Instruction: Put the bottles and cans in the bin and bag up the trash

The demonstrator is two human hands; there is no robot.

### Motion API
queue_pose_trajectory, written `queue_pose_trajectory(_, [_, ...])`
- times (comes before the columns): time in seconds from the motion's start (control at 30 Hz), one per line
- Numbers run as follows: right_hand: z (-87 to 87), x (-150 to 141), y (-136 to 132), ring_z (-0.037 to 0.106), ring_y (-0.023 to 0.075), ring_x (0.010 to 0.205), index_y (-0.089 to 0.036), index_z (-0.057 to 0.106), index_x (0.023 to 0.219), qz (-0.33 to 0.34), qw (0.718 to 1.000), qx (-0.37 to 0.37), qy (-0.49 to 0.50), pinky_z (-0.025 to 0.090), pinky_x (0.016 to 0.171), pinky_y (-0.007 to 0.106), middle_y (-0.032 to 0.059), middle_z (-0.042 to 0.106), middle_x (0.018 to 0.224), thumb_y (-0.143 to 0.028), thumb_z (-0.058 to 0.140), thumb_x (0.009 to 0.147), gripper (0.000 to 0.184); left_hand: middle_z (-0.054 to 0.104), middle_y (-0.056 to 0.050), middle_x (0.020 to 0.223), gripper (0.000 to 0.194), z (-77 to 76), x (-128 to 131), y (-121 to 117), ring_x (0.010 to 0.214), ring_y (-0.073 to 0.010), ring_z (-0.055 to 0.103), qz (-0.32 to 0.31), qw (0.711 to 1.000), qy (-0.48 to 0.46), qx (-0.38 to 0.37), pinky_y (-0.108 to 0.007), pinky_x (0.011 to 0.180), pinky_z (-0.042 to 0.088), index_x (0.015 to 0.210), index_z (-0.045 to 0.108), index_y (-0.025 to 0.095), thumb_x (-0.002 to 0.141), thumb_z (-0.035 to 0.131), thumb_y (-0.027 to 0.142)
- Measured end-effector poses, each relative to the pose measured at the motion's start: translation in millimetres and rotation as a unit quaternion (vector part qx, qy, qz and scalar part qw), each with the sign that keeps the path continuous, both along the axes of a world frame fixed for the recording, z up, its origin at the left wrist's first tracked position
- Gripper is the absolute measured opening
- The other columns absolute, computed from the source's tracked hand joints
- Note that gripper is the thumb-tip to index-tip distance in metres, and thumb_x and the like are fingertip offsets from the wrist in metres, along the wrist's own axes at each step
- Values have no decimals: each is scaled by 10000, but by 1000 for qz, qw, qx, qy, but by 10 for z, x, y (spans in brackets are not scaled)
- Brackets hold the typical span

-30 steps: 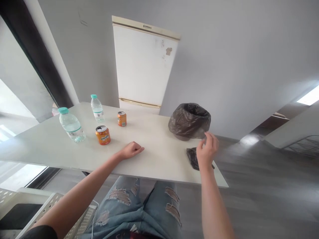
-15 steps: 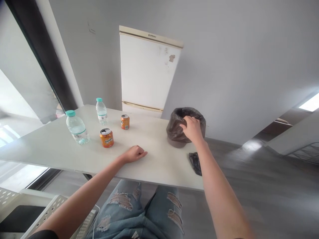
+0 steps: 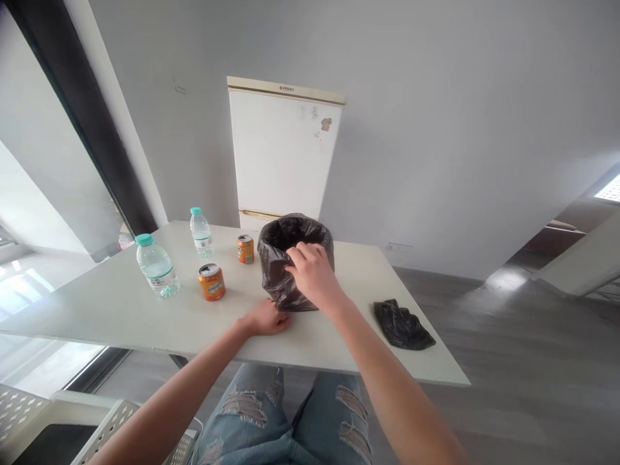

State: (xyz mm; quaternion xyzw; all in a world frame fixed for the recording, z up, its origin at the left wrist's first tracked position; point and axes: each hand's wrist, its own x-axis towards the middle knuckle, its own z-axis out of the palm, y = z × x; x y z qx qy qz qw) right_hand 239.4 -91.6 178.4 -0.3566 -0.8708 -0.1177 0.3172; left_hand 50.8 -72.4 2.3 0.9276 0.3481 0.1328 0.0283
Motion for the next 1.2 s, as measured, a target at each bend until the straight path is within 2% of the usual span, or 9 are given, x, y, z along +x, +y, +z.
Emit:
queue_pose_trajectory(0.1, [-55,123,-41,577,326,1212,-263,516,1426,14,1000,17,-5,316,1203,606,115,611,1241,-328,588,1017,421,689,-90,711,355,-28,-9,14,667,-200,569,1,1000,7,4,-333,636,381,634,654,189,952,562,317])
queue_pose_trajectory(0.2, [-372,428,-56,512,367,1319,-290,477,1455,-2,993,80,88,324,1178,651,135,554,1358,-444,553,998,488,672,-88,672,420,-51,-14,13,609,-181,518,9,999,24,-24,-328,618,365,651,683,182,995,512,353])
queue_pose_trajectory(0.3, [-952,743,-38,580,336,1082,-216,532,1220,-154,913,181,332,489,948,528,145,553,1066,-391,376,1018,309,668,-90,648,438,-63,-11,3,580,-178,499,17,999,34,-38,-327,598,348,661,701,178,1005,496,355])
queue_pose_trajectory(0.5, [-1831,942,95,574,221,786,-222,532,913,-269,926,-197,179,423,733,328,62,580,877,-242,467,949,77,704,-107,687,445,-55,-13,-5,603,-193,558,27,998,37,-42,-336,596,358,677,720,176,1007,498,376])
queue_pose_trajectory(0.7, [-1927,866,137,575,221,903,-201,542,864,-283,929,-235,34,347,744,295,62,598,900,-191,490,978,125,725,-140,732,425,-8,50,-96,699,-248,649,74,995,51,-49,-360,668,429,730,762,164,1001,515,380])
queue_pose_trajectory(0.83, [-1975,900,131,567,218,877,-199,540,862,-274,932,-234,39,348,755,308,53,600,881,-191,490,976,124,740,-160,812,432,74,28,-478,782,-269,686,129,989,43,-59,-363,688,437,761,753,160,1028,475,355])
queue_pose_trajectory(1.03, [-1976,930,130,565,225,881,-199,560,854,-263,928,-259,40,360,744,311,68,615,887,-201,475,969,143,607,-27,649,477,648,-506,-1204,622,-160,538,90,983,-85,-134,-310,614,358,621,572,208,1024,538,461])
queue_pose_trajectory(1.13, [-1932,922,112,568,228,880,-199,567,850,-264,926,-268,38,367,749,316,70,621,885,-205,483,962,140,496,6,597,506,1055,-932,-1253,574,-133,434,220,937,-272,-16,-289,603,355,623,495,206,1043,492,487])
queue_pose_trajectory(1.2, [-1919,917,103,571,229,881,-201,564,843,-266,926,-266,34,368,755,319,67,621,880,-207,485,963,144,428,21,572,505,1292,-1244,-1128,576,-130,402,375,841,-362,145,-281,626,360,617,455,207,1040,492,481])
